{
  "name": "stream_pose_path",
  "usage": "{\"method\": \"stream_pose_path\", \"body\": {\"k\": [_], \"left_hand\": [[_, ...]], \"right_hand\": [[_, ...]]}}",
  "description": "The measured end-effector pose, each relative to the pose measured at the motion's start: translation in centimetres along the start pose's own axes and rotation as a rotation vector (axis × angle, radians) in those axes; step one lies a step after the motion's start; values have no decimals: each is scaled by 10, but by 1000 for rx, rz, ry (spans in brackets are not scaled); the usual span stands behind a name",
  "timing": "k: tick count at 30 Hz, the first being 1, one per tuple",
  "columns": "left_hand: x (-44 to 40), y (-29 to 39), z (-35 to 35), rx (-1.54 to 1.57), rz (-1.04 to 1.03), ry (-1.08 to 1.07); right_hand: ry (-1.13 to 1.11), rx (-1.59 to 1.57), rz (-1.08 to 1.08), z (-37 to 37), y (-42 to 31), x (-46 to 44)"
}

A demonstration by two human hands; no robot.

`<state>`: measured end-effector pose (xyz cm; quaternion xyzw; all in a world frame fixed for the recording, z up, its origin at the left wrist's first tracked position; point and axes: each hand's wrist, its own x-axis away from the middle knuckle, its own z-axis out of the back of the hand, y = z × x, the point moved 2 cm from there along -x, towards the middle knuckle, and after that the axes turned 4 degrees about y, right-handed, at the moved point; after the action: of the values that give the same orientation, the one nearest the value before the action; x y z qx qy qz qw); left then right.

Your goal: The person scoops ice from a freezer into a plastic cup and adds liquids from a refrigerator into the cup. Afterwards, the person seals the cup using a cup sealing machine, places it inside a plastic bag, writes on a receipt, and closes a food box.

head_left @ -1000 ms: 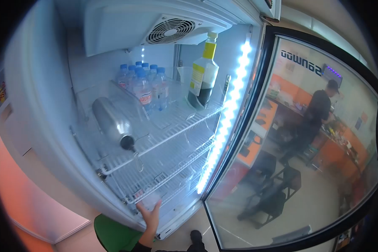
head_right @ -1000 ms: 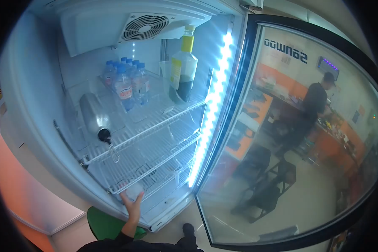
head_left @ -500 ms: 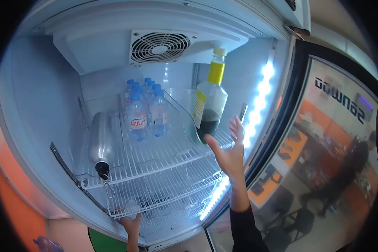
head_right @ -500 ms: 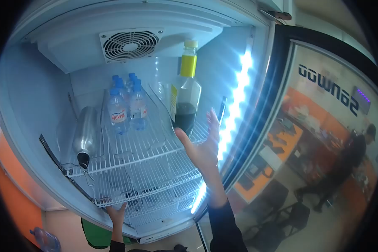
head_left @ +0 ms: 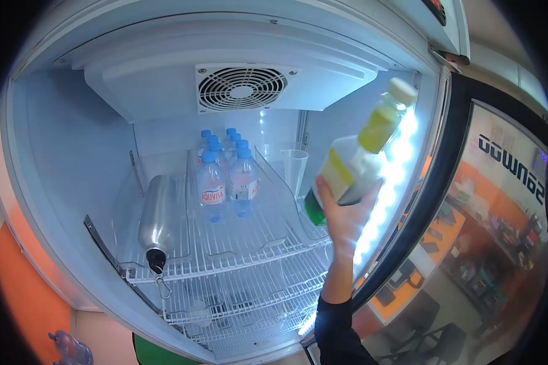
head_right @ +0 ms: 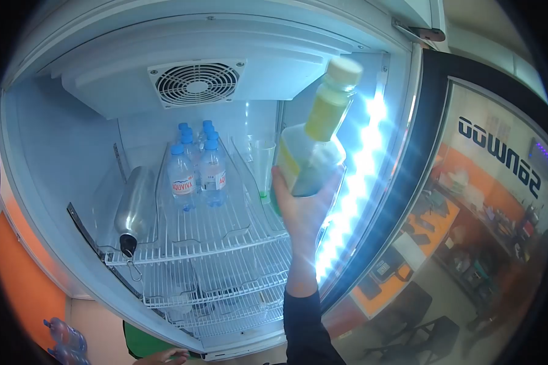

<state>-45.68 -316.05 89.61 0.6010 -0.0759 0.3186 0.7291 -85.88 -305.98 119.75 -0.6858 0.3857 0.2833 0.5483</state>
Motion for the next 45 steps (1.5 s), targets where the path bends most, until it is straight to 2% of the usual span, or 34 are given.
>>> {"method": "stream_pose_path", "body": {"k": [2, 4, 6, 7, 9, 10, 11, 14, 16, 18, 20, 21, 22, 24, 25, 26, 28, 29, 31, 32, 34, 36, 38, 39, 40, 42, 44, 45], "left_hand": [[33, 76, 6, -16, -207, -96], [40, 139, 12, -27, -452, -183], [36, 181, 19, -26, -742, -263], [24, 192, 24, -110, -979, -267], [18, 231, 19, 3, -1262, -137], [20, 267, 0, 200, -1294, -2], [19, 299, -8, 270, -1312, -48], [8, 376, -38, 329, -1391, -154], [-11, 393, -56, 291, -1412, -380], [-17, 396, -68, 228, -1425, -618], [-23, 392, -77, 213, -1373, -789], [-22, 394, -79, 204, -1367, -752], [-21, 398, -78, 239, -1345, -784], [-17, 406, -74, 279, -1233, -670], [-20, 410, -71, 264, -1240, -558], [-21, 413, -68, 284, -1186, -503], [-23, 417, -58, 238, -1213, -415], [-17, 415, -53, 215, -1129, -415], [-14, 413, -55, 195, -1253, -716], [-13, 411, -61, 206, -1262, -766], [-11, 406, -75, 227, -1275, -867], [-3, 401, -82, 260, -1265, -1025], [1, 396, -79, 135, -1221, -966], [5, 389, -81, 225, -1035, -920], [-3, 388, -80, 96, -1179, -797], [-8, 387, -77, 114, -1207, -672], [-13, 389, -71, 76, -1255, -558], [-10, 390, -65, 6, -1238, -388]], "right_hand": [[-49, -94, 2, 18, -15, -15], [-73, -175, 95, 40, -31, -22], [-198, -281, -11, 69, -47, -22], [-290, -313, -48, 85, -52, -22], [-481, -510, -104, 108, -56, -12], [-556, -559, -189, 120, -51, -2], [-639, -533, -303, 137, -36, 17], [-919, -840, -585, 156, -29, 64], [-1107, -1047, -780, 164, -26, 94], [-1088, -1295, -953, 169, -15, 126], [-1032, -1492, -1000, 170, -13, 144], [-1062, -1608, -1002, 167, -8, 151], [-1072, -1571, -1020, 167, -6, 152], [-1094, -1493, -1060, 162, -3, 144], [-1141, -1711, -955, 154, 8, 145], [-1094, -1614, -975, 159, 13, 147], [-1027, -1442, -993, 162, 13, 143], [-1005, -1368, -996, 163, 12, 141], [-1154, -1529, -974, 156, 2, 144], [-1235, -1611, -957, 151, -2, 144], [-1367, -1818, -1184, 143, -9, 163], [-1406, -1980, -1137, 133, -20, 177], [-1363, -1923, -1118, 131, -19, 186], [-1355, -1879, -1093, 130, -17, 187], [-1348, -1835, -1070, 127, -15, 188], [-1380, -1689, -1020, 128, -1, 189], [-1260, -1780, -1037, 135, 14, 199], [-1258, -1555, -968, 140, 14, 187]]}}
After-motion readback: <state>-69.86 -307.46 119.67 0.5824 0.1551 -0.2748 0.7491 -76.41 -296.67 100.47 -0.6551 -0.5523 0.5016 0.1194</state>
